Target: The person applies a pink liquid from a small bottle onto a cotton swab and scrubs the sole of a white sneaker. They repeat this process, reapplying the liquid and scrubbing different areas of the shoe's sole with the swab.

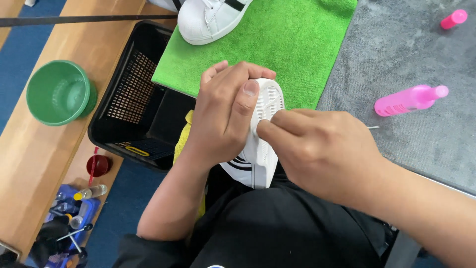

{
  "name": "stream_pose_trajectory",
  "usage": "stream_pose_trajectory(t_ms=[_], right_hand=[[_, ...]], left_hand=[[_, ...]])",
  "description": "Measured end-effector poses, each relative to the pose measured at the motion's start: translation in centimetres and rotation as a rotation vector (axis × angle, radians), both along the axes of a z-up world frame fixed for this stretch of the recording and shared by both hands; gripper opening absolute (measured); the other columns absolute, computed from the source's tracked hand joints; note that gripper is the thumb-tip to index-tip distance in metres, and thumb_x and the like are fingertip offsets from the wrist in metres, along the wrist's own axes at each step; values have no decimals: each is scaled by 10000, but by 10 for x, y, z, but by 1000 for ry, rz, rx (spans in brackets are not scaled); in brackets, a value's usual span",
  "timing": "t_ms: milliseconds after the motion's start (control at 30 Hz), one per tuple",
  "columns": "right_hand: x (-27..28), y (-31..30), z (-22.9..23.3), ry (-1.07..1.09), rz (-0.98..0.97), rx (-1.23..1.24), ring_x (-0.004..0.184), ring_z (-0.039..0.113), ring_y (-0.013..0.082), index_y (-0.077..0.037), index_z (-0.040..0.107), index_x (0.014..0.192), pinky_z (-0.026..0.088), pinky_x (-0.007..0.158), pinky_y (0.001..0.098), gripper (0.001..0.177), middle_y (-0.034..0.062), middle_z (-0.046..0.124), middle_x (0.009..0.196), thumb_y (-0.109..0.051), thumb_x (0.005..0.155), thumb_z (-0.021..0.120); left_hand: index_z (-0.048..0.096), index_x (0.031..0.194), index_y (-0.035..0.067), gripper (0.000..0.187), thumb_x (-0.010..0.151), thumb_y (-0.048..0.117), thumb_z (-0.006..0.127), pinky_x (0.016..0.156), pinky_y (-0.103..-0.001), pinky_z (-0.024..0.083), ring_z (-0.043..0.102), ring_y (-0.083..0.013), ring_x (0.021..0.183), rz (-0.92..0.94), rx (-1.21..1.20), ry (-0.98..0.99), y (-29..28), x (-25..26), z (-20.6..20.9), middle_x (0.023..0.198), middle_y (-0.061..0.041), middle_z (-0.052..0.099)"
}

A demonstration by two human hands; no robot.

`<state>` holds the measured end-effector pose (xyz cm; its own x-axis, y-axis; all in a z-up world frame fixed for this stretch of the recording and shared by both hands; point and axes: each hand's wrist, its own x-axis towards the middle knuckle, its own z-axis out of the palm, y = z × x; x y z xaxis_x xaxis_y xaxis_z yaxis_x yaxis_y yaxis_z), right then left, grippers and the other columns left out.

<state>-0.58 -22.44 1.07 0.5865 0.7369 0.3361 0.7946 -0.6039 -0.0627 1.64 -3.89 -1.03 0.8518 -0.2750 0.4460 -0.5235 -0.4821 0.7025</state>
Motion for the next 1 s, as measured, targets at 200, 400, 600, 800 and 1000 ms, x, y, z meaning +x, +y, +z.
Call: stream_pose_trajectory(t_ms=[200,400,600,800,1000], right_hand=[[11,-1,1,-231,-17,-104,543,451,175,-145,465,805,335,366,356,205,-8,414,717,0,943,511],[4,-4,4,-267,-24,-276,550,498,156,-193,519,784,411,371,339,200,-28,448,719,-24,887,550],[32,6,44,435,-218,-589,695,682,399,-159,619,837,553,572,559,170,11,657,810,-124,874,457],[34,-18,34,511,143,459,528,537,121,9,709,965,416,507,257,61,41,659,699,-2,976,650],[-5,-12,3,187,-77,494,668,587,259,-6,647,998,442,591,371,51,110,642,852,-36,1005,607]], left_hand=[[634,1074,40,460,1057,274,239,1058,-482,330,663,-248,930,38,25,-27,-1,-1,4,1089,-76,717],[625,1065,68,409,1050,263,265,1077,-463,302,663,-215,931,49,43,-16,-6,-4,4,1042,-37,707],[628,1066,59,467,1044,301,229,1083,-503,291,673,-232,918,-16,47,-10,-13,4,1,1028,-42,703],[630,1011,47,518,1042,362,220,1082,-470,307,678,-235,944,-50,-53,25,1,1,9,1064,-76,720],[642,1024,33,506,1039,344,243,1071,-455,334,670,-247,941,-57,-83,9,5,-1,10,1042,-102,716]])
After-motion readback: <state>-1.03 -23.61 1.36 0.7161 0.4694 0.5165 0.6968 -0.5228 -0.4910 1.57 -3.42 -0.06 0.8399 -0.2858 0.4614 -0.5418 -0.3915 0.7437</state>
